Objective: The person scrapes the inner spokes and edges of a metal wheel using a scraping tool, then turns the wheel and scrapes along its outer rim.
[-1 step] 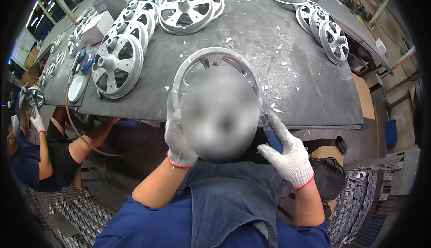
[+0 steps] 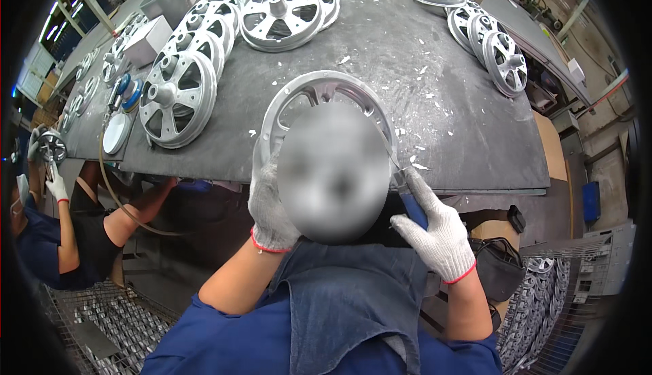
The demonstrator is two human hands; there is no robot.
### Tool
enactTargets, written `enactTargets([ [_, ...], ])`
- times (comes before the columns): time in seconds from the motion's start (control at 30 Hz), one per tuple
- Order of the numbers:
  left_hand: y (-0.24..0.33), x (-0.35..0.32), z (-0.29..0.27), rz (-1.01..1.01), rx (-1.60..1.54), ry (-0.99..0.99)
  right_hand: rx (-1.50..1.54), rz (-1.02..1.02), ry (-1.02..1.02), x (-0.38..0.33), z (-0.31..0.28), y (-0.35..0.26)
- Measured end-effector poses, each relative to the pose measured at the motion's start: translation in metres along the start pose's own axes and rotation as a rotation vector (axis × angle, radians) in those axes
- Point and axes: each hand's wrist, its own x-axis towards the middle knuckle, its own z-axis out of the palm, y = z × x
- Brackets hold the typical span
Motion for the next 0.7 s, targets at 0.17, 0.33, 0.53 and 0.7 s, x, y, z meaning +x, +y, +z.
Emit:
enactTargets([
  [0.17,0.010,0.014,-0.008,-0.070,-0.069,-0.084,-0.173,-0.055,0.033,0.007,0.005,0.001],
  [0.33,0.016,0.018,-0.022,-0.149,-0.085,-0.099,-0.103,-0.082,-0.019,0.000,0.013,-0.006],
  [0.53,-0.009,-0.005,0.003,0.081,-0.010,-0.010,0.187,0.025,-0.163,-0.012,0.022,-0.015],
  [0.7,-0.016,-0.022,0.019,0.133,-0.065,0.013,0.400,0.110,-0.202,-0.010,0.013,-0.011],
])
